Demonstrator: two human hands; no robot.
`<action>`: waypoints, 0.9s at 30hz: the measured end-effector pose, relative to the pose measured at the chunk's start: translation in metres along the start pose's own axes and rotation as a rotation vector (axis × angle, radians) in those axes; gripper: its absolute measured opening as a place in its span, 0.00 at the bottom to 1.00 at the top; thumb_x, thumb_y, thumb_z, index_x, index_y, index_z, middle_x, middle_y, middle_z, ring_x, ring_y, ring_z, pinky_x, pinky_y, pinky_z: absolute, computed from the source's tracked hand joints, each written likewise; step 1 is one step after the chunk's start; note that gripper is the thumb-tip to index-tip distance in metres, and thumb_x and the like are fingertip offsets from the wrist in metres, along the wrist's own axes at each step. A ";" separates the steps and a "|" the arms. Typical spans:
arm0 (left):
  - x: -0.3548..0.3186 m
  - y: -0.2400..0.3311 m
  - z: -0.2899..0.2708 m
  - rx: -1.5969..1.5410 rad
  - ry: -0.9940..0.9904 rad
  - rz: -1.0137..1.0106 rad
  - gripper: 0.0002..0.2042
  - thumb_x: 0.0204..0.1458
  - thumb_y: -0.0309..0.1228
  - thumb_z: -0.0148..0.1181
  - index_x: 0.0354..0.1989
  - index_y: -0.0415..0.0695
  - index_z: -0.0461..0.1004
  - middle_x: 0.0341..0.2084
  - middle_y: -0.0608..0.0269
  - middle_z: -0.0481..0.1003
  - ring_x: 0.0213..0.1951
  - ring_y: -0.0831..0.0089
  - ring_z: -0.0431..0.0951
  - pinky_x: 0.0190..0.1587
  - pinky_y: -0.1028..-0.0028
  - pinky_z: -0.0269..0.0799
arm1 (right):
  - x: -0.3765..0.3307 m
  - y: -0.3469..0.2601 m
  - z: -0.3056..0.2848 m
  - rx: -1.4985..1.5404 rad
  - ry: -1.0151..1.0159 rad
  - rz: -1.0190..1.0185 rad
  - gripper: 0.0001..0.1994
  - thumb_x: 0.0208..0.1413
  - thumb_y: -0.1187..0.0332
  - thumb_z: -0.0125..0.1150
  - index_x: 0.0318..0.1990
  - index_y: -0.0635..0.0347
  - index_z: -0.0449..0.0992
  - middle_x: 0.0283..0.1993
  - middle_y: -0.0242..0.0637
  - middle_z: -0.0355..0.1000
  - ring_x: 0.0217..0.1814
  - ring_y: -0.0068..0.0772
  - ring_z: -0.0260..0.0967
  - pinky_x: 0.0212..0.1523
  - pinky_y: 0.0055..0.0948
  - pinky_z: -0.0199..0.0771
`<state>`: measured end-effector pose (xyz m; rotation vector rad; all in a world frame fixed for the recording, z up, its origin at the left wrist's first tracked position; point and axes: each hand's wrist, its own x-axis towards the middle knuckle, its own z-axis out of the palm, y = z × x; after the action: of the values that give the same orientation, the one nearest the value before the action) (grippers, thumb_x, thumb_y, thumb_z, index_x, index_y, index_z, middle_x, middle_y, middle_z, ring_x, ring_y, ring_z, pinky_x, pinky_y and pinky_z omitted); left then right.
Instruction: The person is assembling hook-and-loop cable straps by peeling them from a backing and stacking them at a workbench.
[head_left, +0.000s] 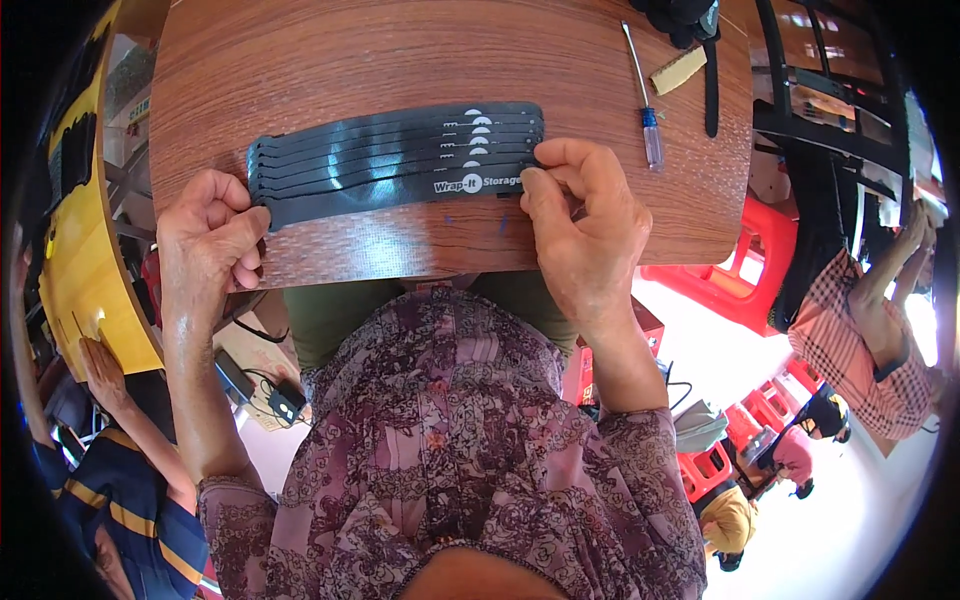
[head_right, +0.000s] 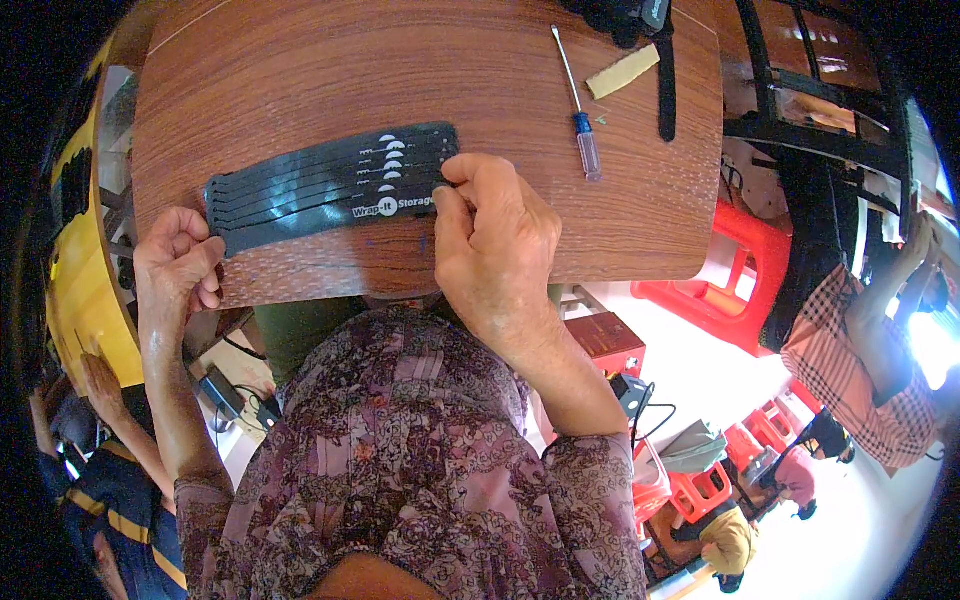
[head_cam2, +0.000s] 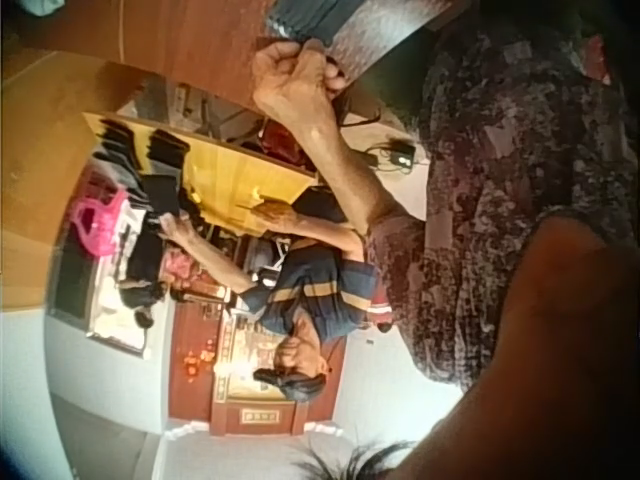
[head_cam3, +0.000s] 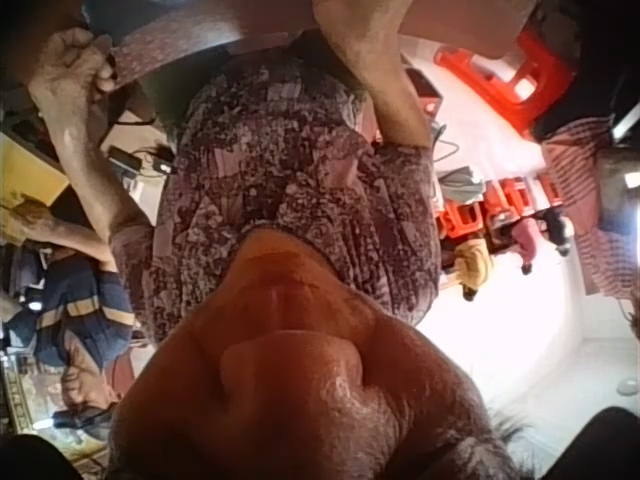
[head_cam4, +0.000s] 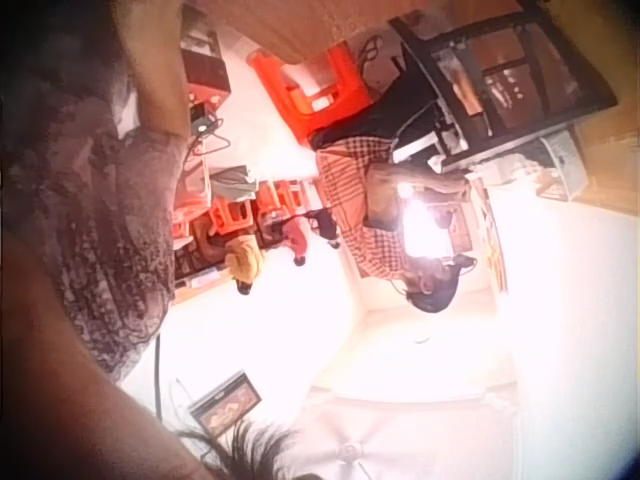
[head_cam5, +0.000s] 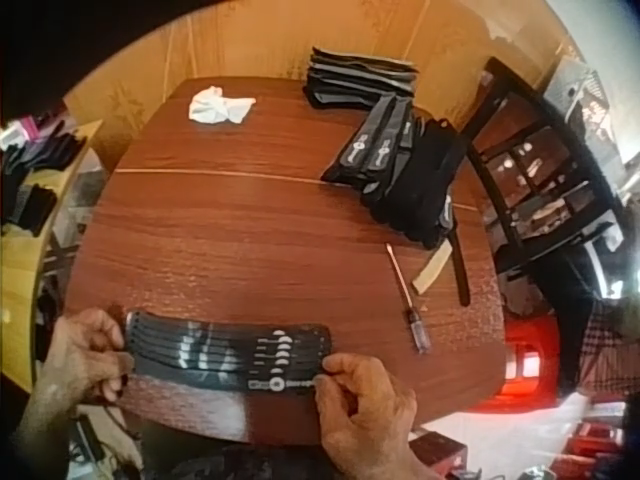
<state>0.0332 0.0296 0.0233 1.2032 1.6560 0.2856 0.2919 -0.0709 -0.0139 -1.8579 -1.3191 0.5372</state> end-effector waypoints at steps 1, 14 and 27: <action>0.000 -0.001 0.000 -0.006 0.004 0.002 0.05 0.47 0.26 0.59 0.28 0.43 0.68 0.12 0.70 0.68 0.10 0.85 0.64 0.11 0.85 0.54 | 0.000 0.001 0.001 -0.002 -0.003 -0.002 0.08 0.50 0.80 0.60 0.39 0.66 0.72 0.24 0.34 0.75 0.26 0.16 0.70 0.26 0.16 0.67; 0.005 -0.001 -0.005 -0.007 -0.025 0.000 0.06 0.46 0.25 0.60 0.25 0.43 0.67 0.11 0.68 0.68 0.09 0.84 0.65 0.09 0.84 0.52 | 0.006 -0.007 0.000 -0.168 -0.029 -0.068 0.07 0.47 0.78 0.60 0.33 0.62 0.70 0.23 0.46 0.70 0.25 0.49 0.71 0.26 0.40 0.69; -0.004 -0.035 -0.010 0.196 0.133 0.527 0.05 0.55 0.28 0.56 0.36 0.39 0.71 0.17 0.63 0.74 0.17 0.74 0.74 0.17 0.76 0.66 | -0.005 -0.022 -0.012 -0.369 0.188 -0.365 0.10 0.46 0.77 0.63 0.38 0.66 0.74 0.34 0.45 0.74 0.33 0.40 0.72 0.32 0.31 0.70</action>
<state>0.0052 0.0131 0.0067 1.7988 1.4783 0.5474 0.2855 -0.0758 0.0097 -1.8336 -1.6577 -0.0764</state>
